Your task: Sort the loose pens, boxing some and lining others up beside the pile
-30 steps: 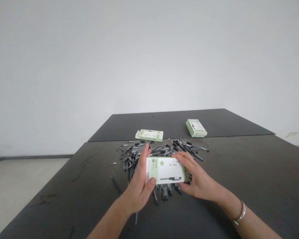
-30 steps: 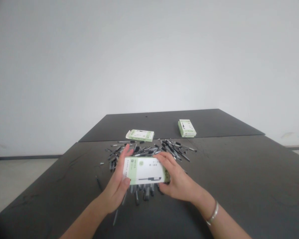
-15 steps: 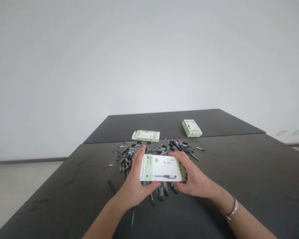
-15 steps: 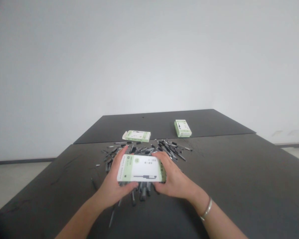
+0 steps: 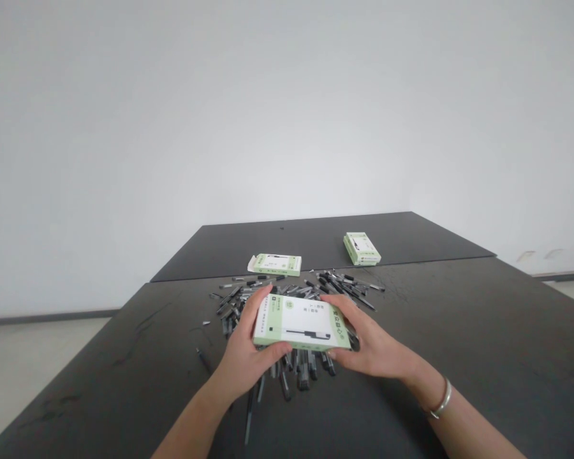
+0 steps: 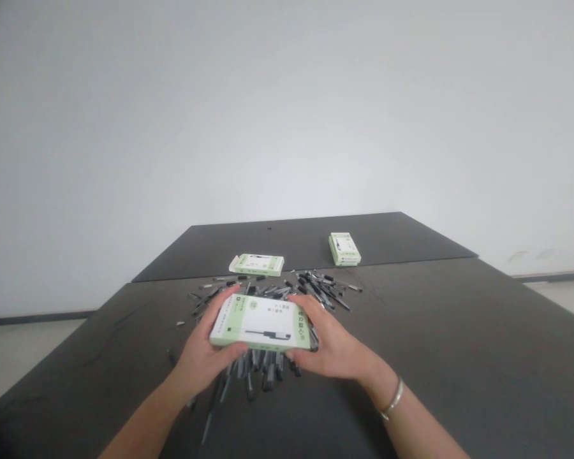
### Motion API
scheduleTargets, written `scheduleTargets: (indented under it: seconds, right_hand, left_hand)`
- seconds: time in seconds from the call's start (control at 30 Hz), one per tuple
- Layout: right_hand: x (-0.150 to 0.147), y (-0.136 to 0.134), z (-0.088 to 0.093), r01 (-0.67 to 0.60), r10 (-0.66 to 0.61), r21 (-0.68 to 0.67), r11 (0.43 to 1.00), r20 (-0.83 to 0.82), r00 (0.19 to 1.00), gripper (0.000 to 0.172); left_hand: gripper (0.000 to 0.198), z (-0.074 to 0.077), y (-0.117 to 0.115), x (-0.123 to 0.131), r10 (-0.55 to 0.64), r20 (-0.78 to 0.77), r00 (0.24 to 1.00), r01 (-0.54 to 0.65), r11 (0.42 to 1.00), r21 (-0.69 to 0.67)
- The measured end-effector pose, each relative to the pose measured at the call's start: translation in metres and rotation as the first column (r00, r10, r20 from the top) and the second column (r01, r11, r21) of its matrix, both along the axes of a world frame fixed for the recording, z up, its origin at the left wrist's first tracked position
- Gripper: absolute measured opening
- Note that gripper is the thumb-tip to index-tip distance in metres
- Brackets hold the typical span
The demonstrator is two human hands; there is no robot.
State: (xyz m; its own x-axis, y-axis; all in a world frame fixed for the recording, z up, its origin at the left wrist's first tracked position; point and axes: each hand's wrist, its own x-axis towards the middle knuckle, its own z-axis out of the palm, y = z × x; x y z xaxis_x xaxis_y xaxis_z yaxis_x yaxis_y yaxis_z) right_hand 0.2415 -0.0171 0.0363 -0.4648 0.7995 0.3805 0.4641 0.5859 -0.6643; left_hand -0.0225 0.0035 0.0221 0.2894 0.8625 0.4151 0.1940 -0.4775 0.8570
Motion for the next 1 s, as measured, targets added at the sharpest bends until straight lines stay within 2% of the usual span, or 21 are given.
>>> scheduleTargets:
  seconds: [0.1,0.2,0.27,0.33,0.4,0.5,0.63,0.73,0.8,0.87,0.93,1.0]
  right_hand:
    - [0.002,0.001,0.000,0.002,-0.002,-0.004,1.000,0.006,1.000,0.078]
    - [0.002,0.004,-0.004,0.077,-0.077,-0.007,0.997,-0.037,0.996,0.072]
    - [0.004,0.009,-0.008,0.168,-0.169,-0.019,0.986,-0.071,0.983,0.067]
    - [0.006,0.018,-0.011,0.300,-0.302,-0.031,0.953,-0.088,0.949,0.061]
    - [0.011,0.031,-0.011,0.470,-0.471,-0.032,0.882,-0.084,0.878,0.059]
    - [0.022,0.060,-0.007,0.689,-0.689,0.008,0.724,-0.031,0.724,0.062]
    - [0.047,0.103,-0.001,0.831,-0.842,0.143,0.538,0.058,0.536,0.067]
    - [0.065,0.130,0.001,0.906,-0.924,0.187,0.379,0.134,0.359,0.066]
    - [0.072,0.143,0.003,0.925,-0.942,0.197,0.326,0.146,0.301,0.065]
    - [0.071,0.153,0.004,0.929,-0.949,0.214,0.302,0.158,0.272,0.065]
    - [0.063,0.162,0.005,0.919,-0.946,0.260,0.298,0.206,0.248,0.066]
    - [0.050,0.170,0.004,0.888,-0.932,0.327,0.322,0.275,0.237,0.067]
  left_hand:
    - [0.081,-0.003,0.001,0.002,-0.030,0.095,0.995,0.036,0.998,-0.059]
    - [0.086,-0.008,0.005,0.004,-0.041,0.207,0.978,0.068,0.990,-0.125]
    - [0.083,-0.012,0.009,0.005,0.041,0.232,0.972,-0.015,0.994,-0.112]
    - [0.067,-0.016,0.014,0.005,0.157,0.230,0.960,-0.143,0.987,-0.078]
    - [0.056,-0.019,0.018,0.005,0.223,0.236,0.946,-0.224,0.974,-0.022]
    - [0.048,-0.023,0.021,0.005,0.244,0.228,0.943,-0.262,0.964,0.052]
    - [0.044,-0.024,0.019,0.006,0.231,0.186,0.955,-0.251,0.964,0.093]
    - [0.032,-0.023,0.017,0.007,0.221,0.169,0.961,-0.244,0.961,0.128]
    - [0.029,-0.021,0.015,0.007,0.228,0.162,0.960,-0.251,0.958,0.141]
    - [0.027,-0.019,0.014,0.007,0.246,0.151,0.957,-0.268,0.952,0.150]
    - [0.025,-0.018,0.013,0.007,0.261,0.133,0.956,-0.280,0.947,0.157]
    - [0.024,-0.017,0.012,0.007,0.267,0.123,0.956,-0.285,0.945,0.159]
